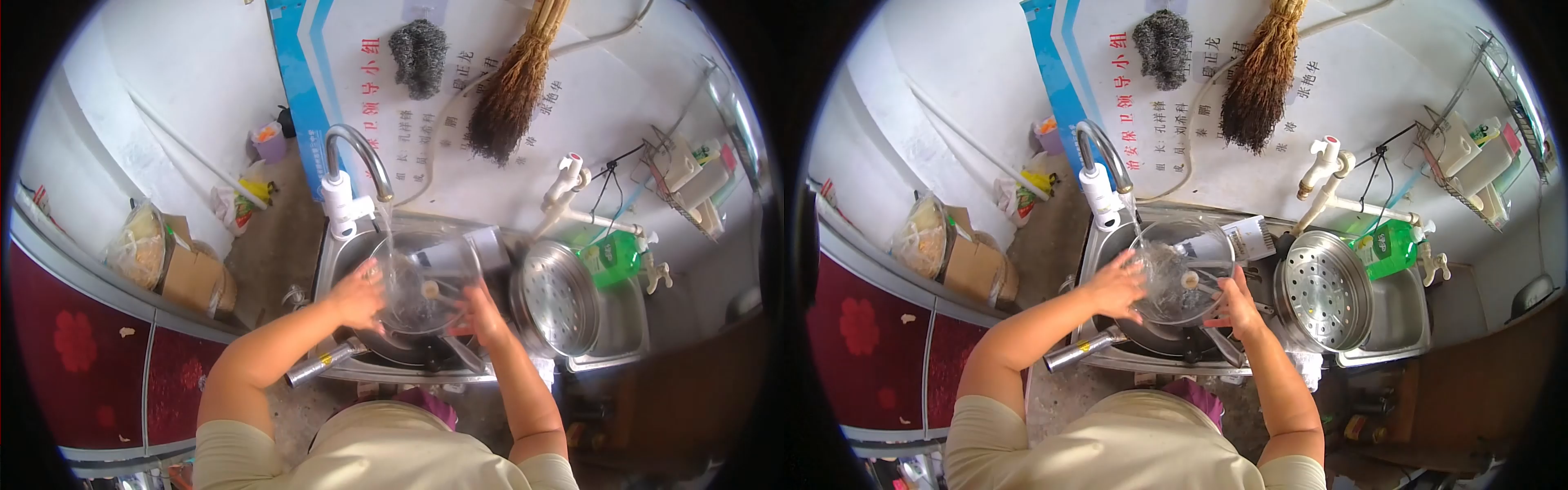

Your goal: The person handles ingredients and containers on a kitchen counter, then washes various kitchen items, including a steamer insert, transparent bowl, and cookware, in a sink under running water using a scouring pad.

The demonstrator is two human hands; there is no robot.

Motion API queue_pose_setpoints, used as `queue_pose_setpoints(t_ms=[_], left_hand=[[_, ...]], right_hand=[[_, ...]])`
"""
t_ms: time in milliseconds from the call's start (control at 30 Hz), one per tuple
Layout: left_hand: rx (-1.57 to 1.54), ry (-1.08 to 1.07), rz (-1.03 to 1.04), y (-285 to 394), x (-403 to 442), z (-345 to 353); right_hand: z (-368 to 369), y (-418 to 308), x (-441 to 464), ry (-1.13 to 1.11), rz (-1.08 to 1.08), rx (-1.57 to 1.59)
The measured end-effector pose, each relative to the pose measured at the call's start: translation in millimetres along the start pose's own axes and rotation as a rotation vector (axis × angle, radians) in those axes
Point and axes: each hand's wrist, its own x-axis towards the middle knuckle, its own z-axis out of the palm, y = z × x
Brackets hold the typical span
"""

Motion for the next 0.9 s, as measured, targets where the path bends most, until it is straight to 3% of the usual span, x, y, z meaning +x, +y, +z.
queue_pose_setpoints(t_ms=[33,133,233,367,400,467,600,700,767,900], left_hand=[[0.099,0.044,-0.064,-7.7,-4.7,-4.7],[0.054,0.465,-0.275,-35.7,-17.0,8.2],[-0.932,0.799,-0.404,-50.0,-19.2,23.4],[-2.203,0.293,-0.574,-42.0,-28.3,3.1],[-2.216,0.291,-0.498,-31.9,-29.9,-4.8],[-2.124,0.281,-0.541,-22.8,-39.0,-16.3],[-1.967,0.333,-0.63,-34.6,-57.3,-15.1],[-1.96,0.452,-0.642,-47.9,-58.2,2.7],[-1.978,0.473,-0.621,-41.4,-47.6,9.1],[-2.068,0.235,-0.677,-7.6,-18.7,25.9]], right_hand=[[-4.7,3.4,4.8,-0.041,0.044,0.035],[-6.2,-2.4,-5.8,-0.166,0.158,0.15],[10.4,-9.9,-9.9,-0.318,0.274,0.245],[12.0,-2.2,8.1,-0.394,0.245,0.326],[2.5,2.6,14.1,-0.4,0.251,0.294],[-7.5,10.2,27.4,-0.427,0.347,0.199],[43.1,22.6,14.2,-0.361,0.282,0.189],[53.3,17.3,36.5,-0.37,0.145,0.13],[46.2,-7.4,27.2,-0.194,-0.019,-0.051],[7.4,-17.7,14.6,-0.056,-0.173,-0.452]])
